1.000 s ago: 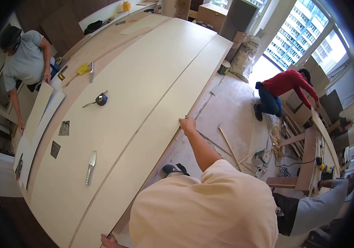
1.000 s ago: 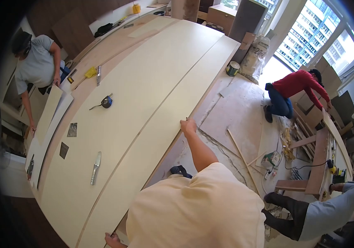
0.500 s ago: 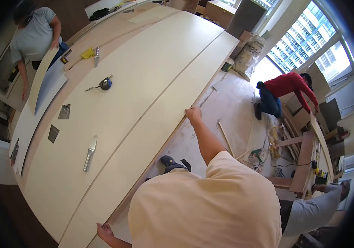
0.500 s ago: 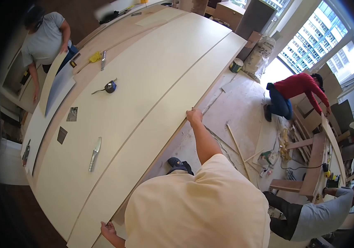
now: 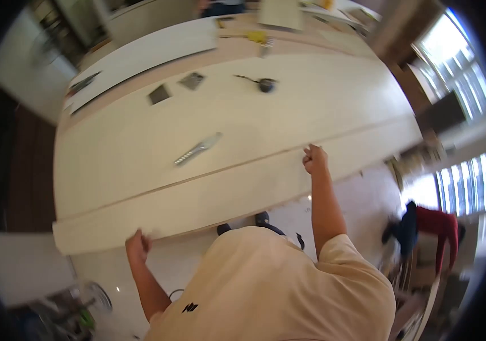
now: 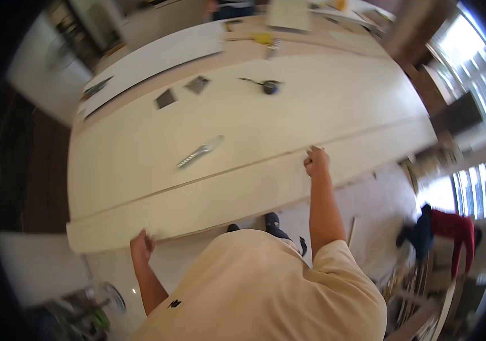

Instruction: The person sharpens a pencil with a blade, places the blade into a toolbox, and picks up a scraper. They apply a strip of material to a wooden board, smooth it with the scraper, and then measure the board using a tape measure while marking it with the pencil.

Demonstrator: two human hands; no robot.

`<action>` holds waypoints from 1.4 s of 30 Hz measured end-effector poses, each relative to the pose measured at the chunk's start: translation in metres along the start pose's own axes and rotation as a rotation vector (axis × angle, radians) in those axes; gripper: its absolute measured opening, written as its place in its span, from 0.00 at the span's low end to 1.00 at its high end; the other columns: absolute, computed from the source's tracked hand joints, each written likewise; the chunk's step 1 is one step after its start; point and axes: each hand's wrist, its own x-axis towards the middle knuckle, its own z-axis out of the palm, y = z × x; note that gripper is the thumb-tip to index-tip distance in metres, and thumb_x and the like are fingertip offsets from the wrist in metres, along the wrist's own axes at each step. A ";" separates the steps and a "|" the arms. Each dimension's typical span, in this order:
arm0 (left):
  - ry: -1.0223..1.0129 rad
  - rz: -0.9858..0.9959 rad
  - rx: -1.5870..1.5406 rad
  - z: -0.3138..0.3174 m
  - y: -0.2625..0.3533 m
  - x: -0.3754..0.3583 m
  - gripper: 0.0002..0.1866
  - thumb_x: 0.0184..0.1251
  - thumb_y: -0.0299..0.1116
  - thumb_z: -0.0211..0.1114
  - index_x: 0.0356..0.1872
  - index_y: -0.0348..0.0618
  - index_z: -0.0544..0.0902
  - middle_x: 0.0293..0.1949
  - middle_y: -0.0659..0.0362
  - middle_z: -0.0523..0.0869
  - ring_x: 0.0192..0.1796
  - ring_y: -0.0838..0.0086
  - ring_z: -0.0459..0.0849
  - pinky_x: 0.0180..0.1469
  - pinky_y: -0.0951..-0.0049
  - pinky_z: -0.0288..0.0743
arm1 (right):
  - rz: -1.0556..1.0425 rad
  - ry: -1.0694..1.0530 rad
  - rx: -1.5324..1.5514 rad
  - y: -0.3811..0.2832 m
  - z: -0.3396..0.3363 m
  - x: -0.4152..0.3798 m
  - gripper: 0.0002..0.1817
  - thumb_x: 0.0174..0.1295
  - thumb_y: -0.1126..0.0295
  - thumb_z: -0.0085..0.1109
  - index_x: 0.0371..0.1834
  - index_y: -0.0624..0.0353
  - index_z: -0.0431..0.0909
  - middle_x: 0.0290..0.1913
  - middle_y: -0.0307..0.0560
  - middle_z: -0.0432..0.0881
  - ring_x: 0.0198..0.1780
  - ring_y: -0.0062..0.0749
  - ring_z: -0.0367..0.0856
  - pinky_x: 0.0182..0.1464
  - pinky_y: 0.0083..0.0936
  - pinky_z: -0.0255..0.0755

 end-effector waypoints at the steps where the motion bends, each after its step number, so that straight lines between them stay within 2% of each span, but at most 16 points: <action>1: -0.061 0.031 -0.206 0.014 0.009 -0.002 0.12 0.70 0.39 0.59 0.32 0.40 0.75 0.32 0.54 0.80 0.33 0.67 0.81 0.36 0.67 0.81 | 0.030 0.014 0.027 0.009 0.010 0.008 0.17 0.62 0.73 0.56 0.54 0.60 0.69 0.45 0.61 0.76 0.22 0.29 0.61 0.20 0.24 0.59; 3: -0.284 0.091 -0.504 0.049 0.020 0.010 0.14 0.68 0.35 0.60 0.47 0.36 0.72 0.44 0.48 0.80 0.46 0.61 0.80 0.52 0.62 0.78 | 0.055 0.085 0.043 0.018 0.028 0.014 0.12 0.61 0.74 0.58 0.47 0.59 0.72 0.33 0.49 0.71 0.25 0.29 0.63 0.20 0.25 0.57; 6: -0.221 -0.011 -0.769 0.114 0.024 0.045 0.24 0.67 0.33 0.61 0.57 0.29 0.65 0.56 0.40 0.71 0.57 0.54 0.73 0.63 0.56 0.72 | 0.050 0.026 0.166 0.024 0.034 0.043 0.06 0.61 0.75 0.57 0.37 0.55 0.69 0.27 0.41 0.69 0.21 0.24 0.60 0.17 0.21 0.51; 9: -0.180 -0.146 -0.839 0.162 0.024 0.056 0.17 0.65 0.33 0.63 0.48 0.35 0.68 0.44 0.48 0.72 0.50 0.60 0.72 0.56 0.56 0.73 | 0.060 0.080 0.129 0.017 0.042 0.037 0.09 0.61 0.72 0.57 0.43 0.55 0.70 0.32 0.42 0.70 0.28 0.26 0.64 0.23 0.24 0.58; 13: -0.052 -0.138 -0.874 0.184 0.043 0.033 0.14 0.62 0.30 0.63 0.45 0.40 0.71 0.37 0.54 0.70 0.38 0.64 0.71 0.54 0.55 0.73 | 0.082 0.125 0.099 0.013 0.050 0.028 0.08 0.63 0.71 0.55 0.34 0.55 0.63 0.26 0.39 0.62 0.21 0.23 0.58 0.20 0.19 0.55; 19: 0.005 -0.055 -1.002 0.203 0.048 0.034 0.11 0.60 0.29 0.63 0.40 0.39 0.72 0.31 0.56 0.70 0.31 0.66 0.71 0.42 0.61 0.75 | 0.183 0.127 0.172 0.013 0.041 0.044 0.13 0.66 0.68 0.51 0.50 0.59 0.68 0.28 0.41 0.68 0.19 0.20 0.55 0.16 0.14 0.50; 21: 0.004 -0.027 -0.984 0.201 0.029 0.067 0.10 0.60 0.29 0.64 0.38 0.40 0.73 0.30 0.56 0.70 0.30 0.66 0.72 0.36 0.62 0.75 | 0.133 0.001 0.054 0.025 0.023 0.091 0.18 0.68 0.64 0.48 0.58 0.58 0.68 0.37 0.47 0.76 0.23 0.23 0.67 0.17 0.15 0.59; 22: 0.007 -0.007 -0.992 0.197 0.020 0.078 0.09 0.60 0.30 0.64 0.37 0.41 0.73 0.29 0.56 0.71 0.29 0.66 0.72 0.33 0.61 0.74 | 0.223 -0.058 0.083 0.026 0.023 0.100 0.18 0.69 0.62 0.47 0.59 0.57 0.68 0.48 0.51 0.77 0.37 0.30 0.78 0.26 0.20 0.70; 23: -0.012 0.003 -0.983 0.196 0.014 0.087 0.09 0.60 0.30 0.64 0.36 0.42 0.73 0.28 0.55 0.72 0.28 0.66 0.73 0.30 0.61 0.72 | 0.207 -0.101 0.190 0.035 0.021 0.108 0.14 0.69 0.64 0.47 0.49 0.62 0.72 0.45 0.47 0.78 0.33 0.29 0.74 0.27 0.27 0.71; 24: -0.055 0.095 -0.936 0.194 0.009 0.086 0.10 0.61 0.35 0.64 0.37 0.42 0.73 0.30 0.55 0.72 0.31 0.64 0.73 0.34 0.58 0.75 | 0.008 -0.232 0.043 0.050 0.009 0.128 0.15 0.68 0.64 0.48 0.51 0.62 0.72 0.44 0.48 0.78 0.42 0.35 0.76 0.40 0.32 0.75; 25: -0.038 0.017 -0.886 0.191 0.006 0.105 0.14 0.63 0.38 0.62 0.42 0.40 0.74 0.33 0.52 0.74 0.37 0.60 0.75 0.42 0.54 0.76 | -0.445 -0.286 -0.731 0.065 -0.003 0.149 0.15 0.63 0.67 0.51 0.50 0.60 0.73 0.43 0.50 0.78 0.43 0.40 0.75 0.44 0.35 0.74; 26: -0.189 -0.040 -1.018 0.183 0.001 0.133 0.17 0.64 0.39 0.59 0.48 0.37 0.73 0.40 0.48 0.76 0.44 0.56 0.76 0.51 0.50 0.75 | -0.942 0.018 -1.459 0.078 -0.014 0.169 0.16 0.58 0.70 0.54 0.50 0.58 0.73 0.42 0.53 0.78 0.45 0.46 0.75 0.49 0.38 0.73; 28: -0.024 -0.120 -0.826 0.189 0.028 0.118 0.16 0.66 0.34 0.56 0.50 0.35 0.71 0.46 0.50 0.75 0.48 0.56 0.76 0.55 0.51 0.74 | -0.671 0.076 -1.588 0.047 0.017 0.102 0.20 0.51 0.72 0.60 0.50 0.58 0.74 0.45 0.58 0.80 0.49 0.52 0.78 0.52 0.41 0.73; 32: 0.045 -0.008 -0.605 0.178 0.040 0.087 0.11 0.67 0.32 0.57 0.46 0.37 0.73 0.42 0.56 0.77 0.45 0.66 0.79 0.48 0.60 0.78 | -0.371 -0.020 -1.987 0.009 0.051 0.019 0.12 0.54 0.68 0.63 0.43 0.53 0.82 0.50 0.44 0.83 0.55 0.40 0.81 0.48 0.29 0.78; 36: 0.065 0.046 -0.566 0.181 0.041 0.091 0.07 0.68 0.29 0.57 0.41 0.35 0.76 0.35 0.57 0.79 0.38 0.70 0.80 0.40 0.70 0.80 | -0.074 0.192 -0.694 0.031 0.053 0.037 0.14 0.57 0.66 0.59 0.46 0.54 0.79 0.49 0.44 0.82 0.53 0.38 0.80 0.48 0.30 0.75; 42: 0.123 0.021 -0.494 0.177 0.043 0.107 0.06 0.67 0.28 0.58 0.36 0.34 0.76 0.32 0.58 0.80 0.34 0.71 0.80 0.37 0.73 0.80 | 0.133 0.266 -0.146 0.031 0.058 0.032 0.16 0.63 0.64 0.53 0.52 0.54 0.74 0.49 0.42 0.80 0.50 0.35 0.77 0.47 0.32 0.71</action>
